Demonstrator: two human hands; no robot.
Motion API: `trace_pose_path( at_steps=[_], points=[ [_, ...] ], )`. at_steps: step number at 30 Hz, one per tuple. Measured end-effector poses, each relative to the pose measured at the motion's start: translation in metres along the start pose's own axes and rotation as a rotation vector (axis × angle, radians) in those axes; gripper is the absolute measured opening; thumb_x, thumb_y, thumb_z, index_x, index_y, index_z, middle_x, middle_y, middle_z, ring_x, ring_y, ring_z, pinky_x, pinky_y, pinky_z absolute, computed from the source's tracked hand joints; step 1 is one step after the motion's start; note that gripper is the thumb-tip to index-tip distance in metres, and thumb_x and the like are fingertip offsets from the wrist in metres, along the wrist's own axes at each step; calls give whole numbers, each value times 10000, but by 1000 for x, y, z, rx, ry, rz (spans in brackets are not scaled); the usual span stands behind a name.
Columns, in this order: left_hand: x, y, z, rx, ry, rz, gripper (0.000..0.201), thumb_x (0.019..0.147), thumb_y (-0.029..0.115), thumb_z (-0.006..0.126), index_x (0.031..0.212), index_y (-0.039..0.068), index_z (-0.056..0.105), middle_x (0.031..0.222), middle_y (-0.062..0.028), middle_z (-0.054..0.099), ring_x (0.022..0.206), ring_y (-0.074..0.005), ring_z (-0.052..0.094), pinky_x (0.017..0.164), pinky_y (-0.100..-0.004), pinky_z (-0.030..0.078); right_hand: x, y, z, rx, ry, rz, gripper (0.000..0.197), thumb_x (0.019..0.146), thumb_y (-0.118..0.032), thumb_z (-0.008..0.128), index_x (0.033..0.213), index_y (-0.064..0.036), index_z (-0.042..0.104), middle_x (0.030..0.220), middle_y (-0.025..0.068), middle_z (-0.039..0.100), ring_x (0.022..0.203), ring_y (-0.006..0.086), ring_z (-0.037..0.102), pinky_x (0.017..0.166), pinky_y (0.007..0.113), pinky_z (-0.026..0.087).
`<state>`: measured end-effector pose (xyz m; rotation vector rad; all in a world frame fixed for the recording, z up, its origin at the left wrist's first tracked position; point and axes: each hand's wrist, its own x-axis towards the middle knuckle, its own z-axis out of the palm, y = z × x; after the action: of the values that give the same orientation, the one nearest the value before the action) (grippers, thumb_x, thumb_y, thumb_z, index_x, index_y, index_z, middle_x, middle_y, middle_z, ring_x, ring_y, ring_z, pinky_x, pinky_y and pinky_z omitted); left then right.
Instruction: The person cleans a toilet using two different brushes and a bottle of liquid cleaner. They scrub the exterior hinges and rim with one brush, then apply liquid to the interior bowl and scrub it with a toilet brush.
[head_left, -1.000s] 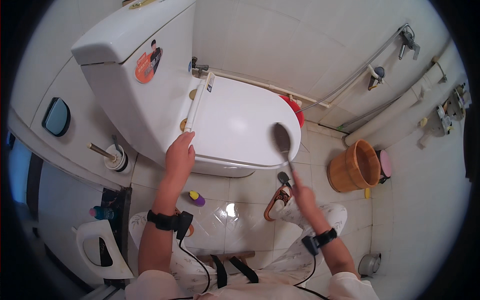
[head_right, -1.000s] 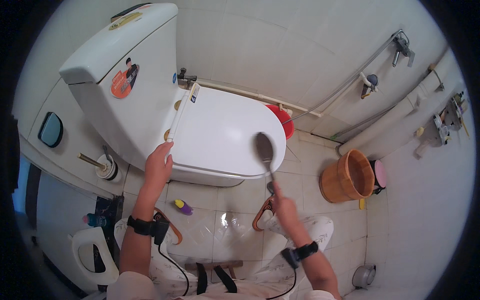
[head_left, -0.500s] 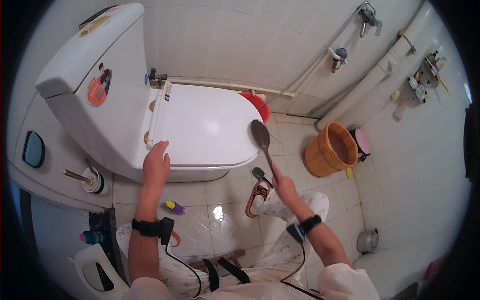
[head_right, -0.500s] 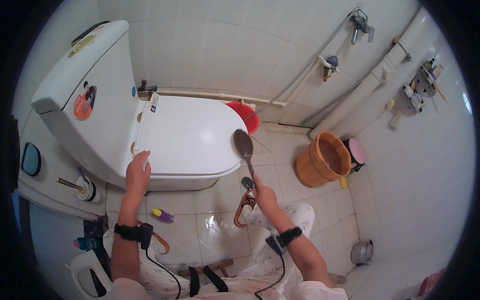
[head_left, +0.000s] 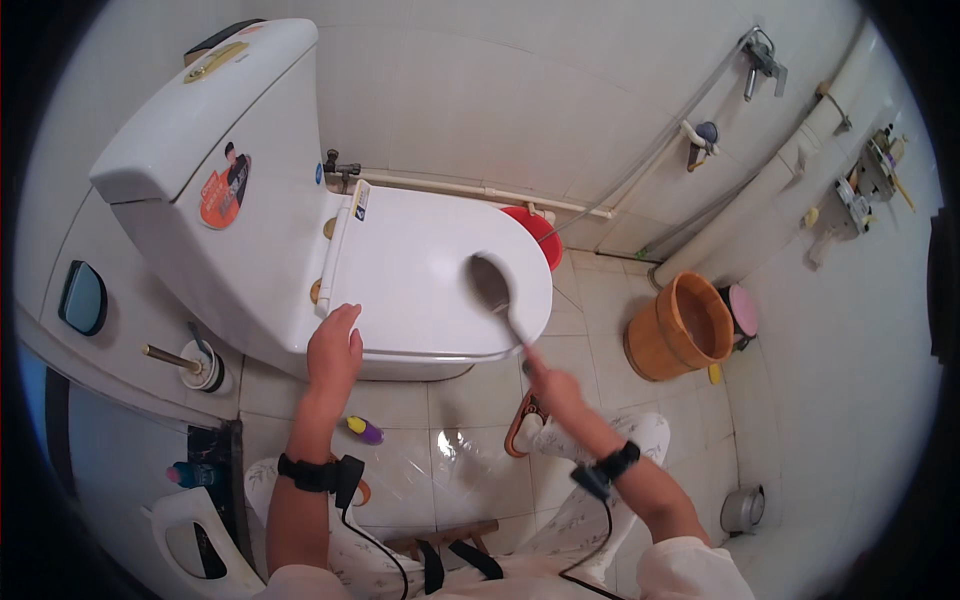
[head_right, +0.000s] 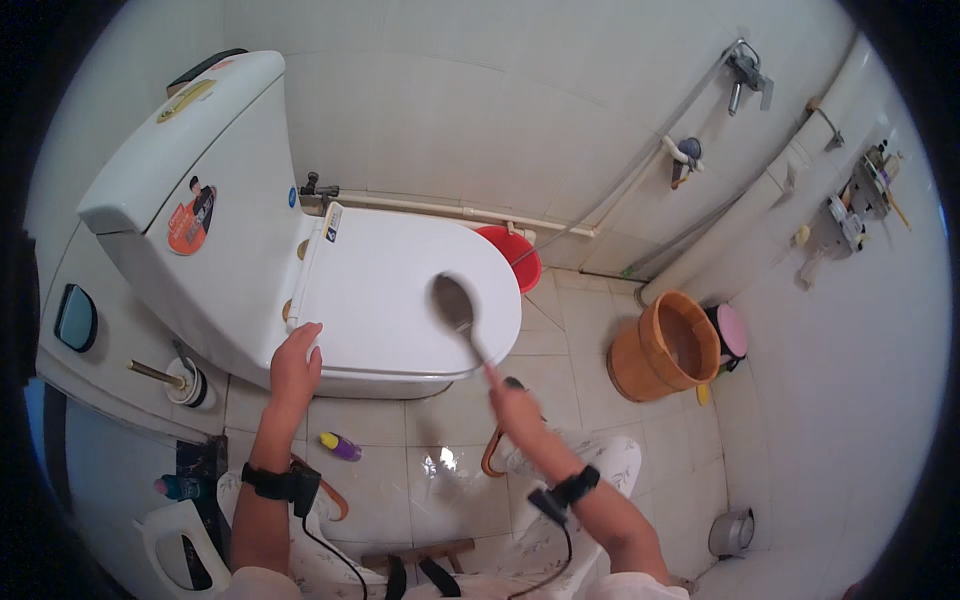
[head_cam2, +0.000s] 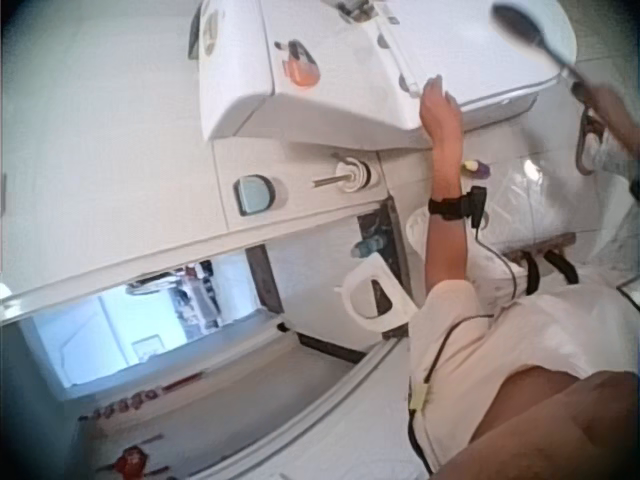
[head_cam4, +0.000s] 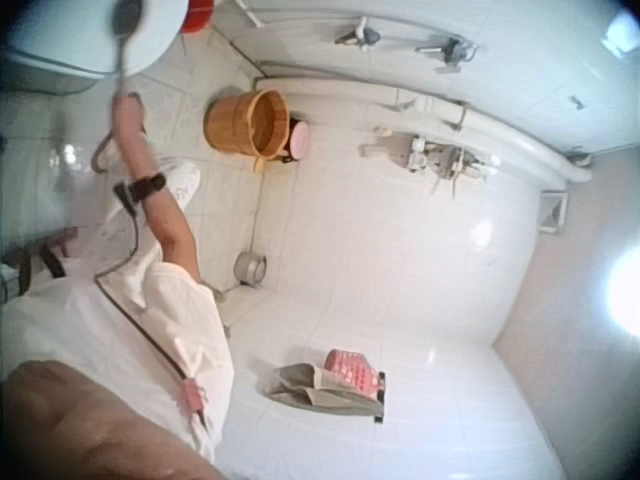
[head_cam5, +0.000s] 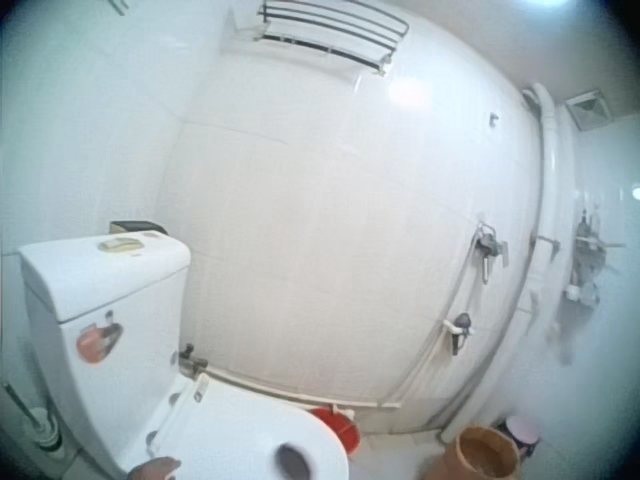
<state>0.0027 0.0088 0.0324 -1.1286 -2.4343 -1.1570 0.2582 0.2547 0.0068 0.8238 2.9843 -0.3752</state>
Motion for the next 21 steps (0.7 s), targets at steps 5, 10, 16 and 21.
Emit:
trace_pose_path(
  at_steps=[5, 10, 16, 21],
  points=[
    [-10, -7, -12, -34, 27, -13, 326, 717, -18, 549, 1040, 12, 568, 1055, -180, 571, 970, -328, 550, 840, -376, 450, 22, -53, 2, -2, -25, -264, 648, 791, -140, 510, 1372, -229, 238, 589, 155, 541, 515, 318, 542, 500, 445, 429],
    [-5, 1, 2, -19, 3, -34, 319, 713, -24, 552, 1029, 15, 573, 1047, -176, 573, 962, -323, 553, 831, -377, 455, 145, 34, -26, -69, 261, 96, 499, 812, -159, 477, 1295, -121, 358, 695, 205, 591, 631, 355, 591, 559, 477, 456],
    [-8, -7, -22, 17, -1, -79, 325, 713, -35, 544, 1034, 11, 570, 1049, -170, 574, 947, -320, 557, 813, -375, 463, 99, -51, 8, 31, 60, -287, 564, 808, -130, 482, 1342, -175, 305, 644, 215, 563, 596, 351, 576, 601, 447, 462],
    [-10, 8, -15, -29, -20, -85, 312, 717, -28, 532, 1024, 10, 576, 1049, -164, 573, 966, -314, 547, 828, -377, 455, 124, -29, -13, -112, 3, -47, 593, 809, -128, 483, 1354, -218, 267, 692, 207, 588, 603, 350, 581, 575, 463, 462]
  ],
)
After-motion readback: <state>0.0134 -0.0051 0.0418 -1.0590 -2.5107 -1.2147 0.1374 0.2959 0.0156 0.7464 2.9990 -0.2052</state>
